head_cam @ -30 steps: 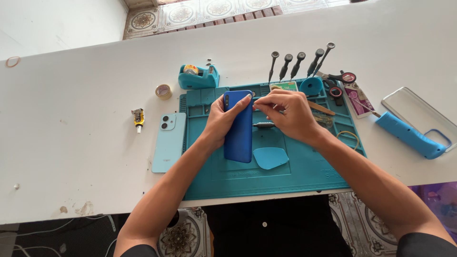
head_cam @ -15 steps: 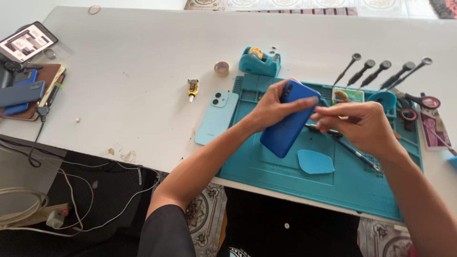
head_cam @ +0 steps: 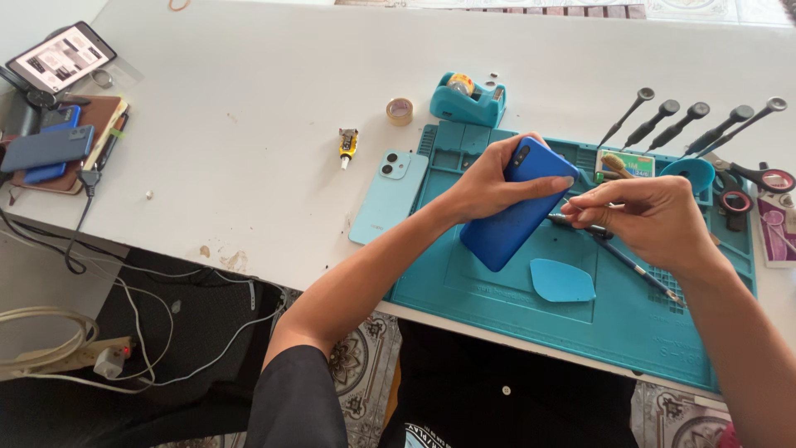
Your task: The person uses a screwdriver to tighten screws on the internal frame of a disassembled smartphone. They then use a toothbrush to clean the interior and exterior surfaces. Finally, they apply adhesive tape to the edges of the phone's back cover and place a blue silicone case over the device.
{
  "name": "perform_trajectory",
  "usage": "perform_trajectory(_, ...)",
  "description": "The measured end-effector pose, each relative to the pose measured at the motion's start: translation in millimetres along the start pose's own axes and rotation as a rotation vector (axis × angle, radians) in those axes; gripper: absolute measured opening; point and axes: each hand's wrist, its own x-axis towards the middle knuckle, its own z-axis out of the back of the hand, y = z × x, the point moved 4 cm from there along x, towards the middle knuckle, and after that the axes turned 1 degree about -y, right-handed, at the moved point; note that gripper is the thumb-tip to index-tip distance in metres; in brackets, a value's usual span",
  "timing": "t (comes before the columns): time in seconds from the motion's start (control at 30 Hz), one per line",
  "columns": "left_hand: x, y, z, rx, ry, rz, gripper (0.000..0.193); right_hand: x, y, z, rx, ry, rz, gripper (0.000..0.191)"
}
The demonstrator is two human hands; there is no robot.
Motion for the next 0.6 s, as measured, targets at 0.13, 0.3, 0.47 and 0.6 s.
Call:
perform_trajectory(0.13, 0, 1, 0, 0.010, -0.011, 0.014, 0.045, -1, 0, 1, -0.020, -0.006, -0.013, 0.025)
perform_trajectory(0.3, 0, 1, -1, -0.005, -0.011, 0.014, 0.044, 0, 6, -2, -0.049, -0.016, -0.017, 0.026)
perform_trajectory(0.47, 0, 2, 0, 0.004, -0.029, 0.018, 0.043, 1, 16, -6, -0.110, -0.046, -0.015, 0.026)
perform_trajectory(0.6, 1, 1, 2, 0.003, -0.105, -0.003, 0.043, 1, 29, -12, -0.329, -0.125, 0.109, 0.027)
